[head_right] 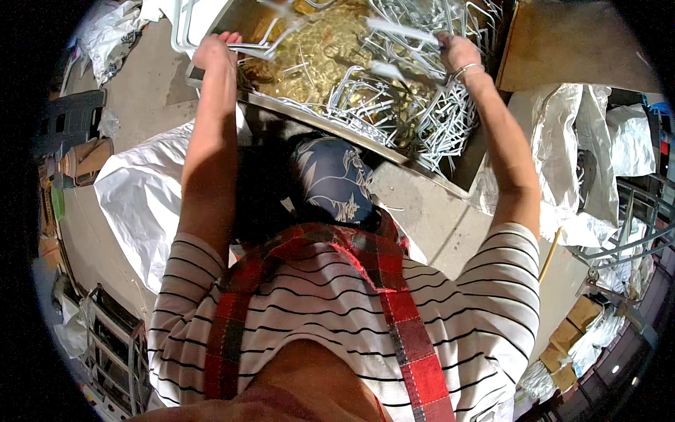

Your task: The person sorts white plastic hangers from a large pile in a wooden bin. They pick up hangers, separate them, and place them into a white sack on the floor. The process involves repetitive picking and placing of the hangers.

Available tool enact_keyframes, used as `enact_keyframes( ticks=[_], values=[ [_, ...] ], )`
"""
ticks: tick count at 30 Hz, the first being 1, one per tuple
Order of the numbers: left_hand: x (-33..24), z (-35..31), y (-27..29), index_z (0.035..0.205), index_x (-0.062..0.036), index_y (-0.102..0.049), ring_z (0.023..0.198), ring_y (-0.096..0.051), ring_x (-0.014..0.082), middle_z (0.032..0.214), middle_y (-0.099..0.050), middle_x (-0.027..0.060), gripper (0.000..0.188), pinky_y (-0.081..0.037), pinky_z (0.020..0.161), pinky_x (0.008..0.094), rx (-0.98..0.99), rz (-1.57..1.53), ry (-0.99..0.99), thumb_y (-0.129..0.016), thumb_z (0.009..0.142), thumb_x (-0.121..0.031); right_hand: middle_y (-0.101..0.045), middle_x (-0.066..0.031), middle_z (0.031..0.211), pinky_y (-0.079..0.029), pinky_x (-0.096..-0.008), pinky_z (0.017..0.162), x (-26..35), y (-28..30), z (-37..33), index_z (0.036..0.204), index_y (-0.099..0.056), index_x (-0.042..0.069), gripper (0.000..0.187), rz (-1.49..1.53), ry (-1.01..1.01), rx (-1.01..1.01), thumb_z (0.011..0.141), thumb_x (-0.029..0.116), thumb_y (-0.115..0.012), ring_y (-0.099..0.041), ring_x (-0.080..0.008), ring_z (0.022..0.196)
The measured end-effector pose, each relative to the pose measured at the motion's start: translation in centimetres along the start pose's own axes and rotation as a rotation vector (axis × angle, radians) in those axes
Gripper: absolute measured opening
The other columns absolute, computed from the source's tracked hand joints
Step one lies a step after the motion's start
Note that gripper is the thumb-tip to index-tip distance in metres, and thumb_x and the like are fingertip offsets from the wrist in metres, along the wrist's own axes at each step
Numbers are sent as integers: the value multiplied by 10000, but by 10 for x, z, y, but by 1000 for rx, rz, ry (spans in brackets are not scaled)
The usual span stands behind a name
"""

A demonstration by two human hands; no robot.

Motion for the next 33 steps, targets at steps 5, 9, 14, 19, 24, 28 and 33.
enact_keyframes(
  ticks=[5, 9, 14, 19, 24, 28, 33],
  values=[
    [2, -90, -86, 827, 35, -584, 553, -525, 116, 658, -582, 64, 219, -425, 501, 263, 773, 404, -126, -615, 810, -181, -631, -89, 836, -493, -393, 625, 113, 78, -6, 1085, -546, 194, 312, -317, 368, -110, 779, 136, -525, -610, -296, 733],
    [18, -153, -106, 929, -11, -637, 725, -569, 108, 804, -641, 62, 283, -445, 674, 250, 980, 915, -282, -652, 782, -252, -625, -139, 780, -480, -389, 590, 213, 111, 0, 966, -420, 33, 298, -177, 493, 31, 770, 196, -574, -606, -301, 677],
    [12, -183, -114, 1051, -4, -582, 803, -569, 141, 916, -626, 69, 317, -457, 731, 276, 1221, 295, 55, -647, 777, -151, -600, -153, 755, -472, -415, 603, 244, 133, 1, 936, -398, 51, 322, 315, 770, -284, 730, 193, -602, -596, -359, 731],
    [3, -117, -94, 922, 23, -628, 644, -576, 118, 789, -631, 74, 203, -462, 559, 253, 889, 531, -113, -661, 757, -91, -616, -133, 819, -490, -402, 647, 205, 105, 35, 1007, -458, 73, 320, 435, 455, -677, 724, 157, -581, -599, -338, 764],
    [-7, -75, -75, 947, 62, -530, 597, -583, 219, 764, -595, 155, 235, -496, 547, 319, 714, 157, 208, -503, 861, -155, -595, -169, 962, -466, -386, 812, 228, -96, 19, 1035, -520, 85, 244, 56, 790, 127, 807, 29, -453, -580, -299, 934],
    [-5, -71, -77, 1065, 67, -475, 620, -599, 243, 816, -605, 188, 282, -512, 568, 325, 759, 330, 195, -463, 873, -140, -548, -176, 1103, -406, -423, 878, 227, -235, -8, 1153, -387, 108, 273, -307, 1034, 258, 882, 132, -359, -517, -291, 1065],
    [-10, -68, -75, 1065, 10, -530, 514, -510, 167, 676, -565, 88, 249, -442, 501, 263, 831, 395, -14, -514, 844, -103, -664, -104, 834, -496, -357, 637, 212, -215, -2, 736, -664, 108, 117, -446, 806, 508, 758, 133, -553, -644, -252, 798]
  ],
)
Point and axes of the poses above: each hand's wrist, its own z-axis towards the middle knuckle, its own y-axis out of the back of the hand, x = y × z, the point moved 9 cm from there along z, towards the middle knuckle
